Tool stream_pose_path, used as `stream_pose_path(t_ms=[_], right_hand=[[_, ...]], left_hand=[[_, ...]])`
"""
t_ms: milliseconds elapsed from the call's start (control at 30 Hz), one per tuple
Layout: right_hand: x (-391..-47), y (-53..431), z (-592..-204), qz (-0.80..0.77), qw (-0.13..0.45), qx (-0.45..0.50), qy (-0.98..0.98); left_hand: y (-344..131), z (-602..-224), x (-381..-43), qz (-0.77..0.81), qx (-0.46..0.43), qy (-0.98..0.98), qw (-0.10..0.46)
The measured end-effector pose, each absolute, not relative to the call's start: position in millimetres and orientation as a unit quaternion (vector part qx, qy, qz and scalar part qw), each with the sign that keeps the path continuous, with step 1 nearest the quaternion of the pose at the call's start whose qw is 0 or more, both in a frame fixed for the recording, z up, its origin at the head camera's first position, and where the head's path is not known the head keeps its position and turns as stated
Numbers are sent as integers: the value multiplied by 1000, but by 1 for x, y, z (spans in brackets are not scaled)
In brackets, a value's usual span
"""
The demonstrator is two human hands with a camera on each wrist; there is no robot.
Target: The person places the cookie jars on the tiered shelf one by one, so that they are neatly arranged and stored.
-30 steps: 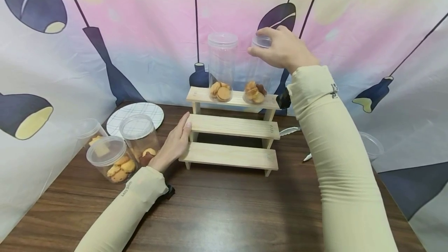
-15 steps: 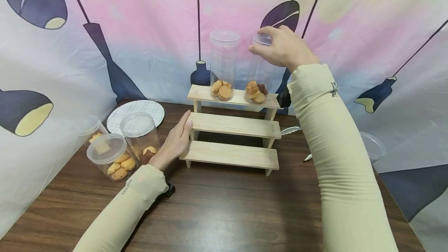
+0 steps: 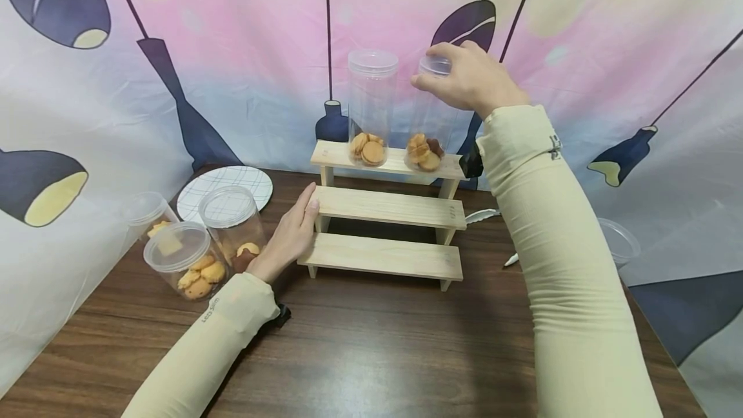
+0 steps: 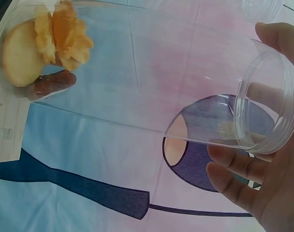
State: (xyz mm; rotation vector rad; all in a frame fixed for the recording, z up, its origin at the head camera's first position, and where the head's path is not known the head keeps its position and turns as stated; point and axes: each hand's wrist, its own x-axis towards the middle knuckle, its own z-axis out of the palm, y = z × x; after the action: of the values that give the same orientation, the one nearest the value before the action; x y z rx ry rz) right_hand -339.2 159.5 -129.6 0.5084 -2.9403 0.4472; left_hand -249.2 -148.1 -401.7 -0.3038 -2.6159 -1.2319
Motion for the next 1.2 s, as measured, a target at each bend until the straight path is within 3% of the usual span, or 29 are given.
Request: stream_pose_path(t_ms=[367, 700, 1000, 1200], right_hand=[[-335, 162, -126, 154, 46, 164, -973], [-322, 186, -127, 165, 75, 195, -964], [-281, 242, -137, 145, 62, 171, -972], [-253, 282, -153, 107, 91, 151, -978]], left_hand=[[-151, -401, -249, -422, -106, -893, 118], [-153, -401, -248, -423, -102, -893, 117], [-149, -400, -247, -425, -108, -893, 106], [-152, -394, -248, -421, -105, -893, 118]])
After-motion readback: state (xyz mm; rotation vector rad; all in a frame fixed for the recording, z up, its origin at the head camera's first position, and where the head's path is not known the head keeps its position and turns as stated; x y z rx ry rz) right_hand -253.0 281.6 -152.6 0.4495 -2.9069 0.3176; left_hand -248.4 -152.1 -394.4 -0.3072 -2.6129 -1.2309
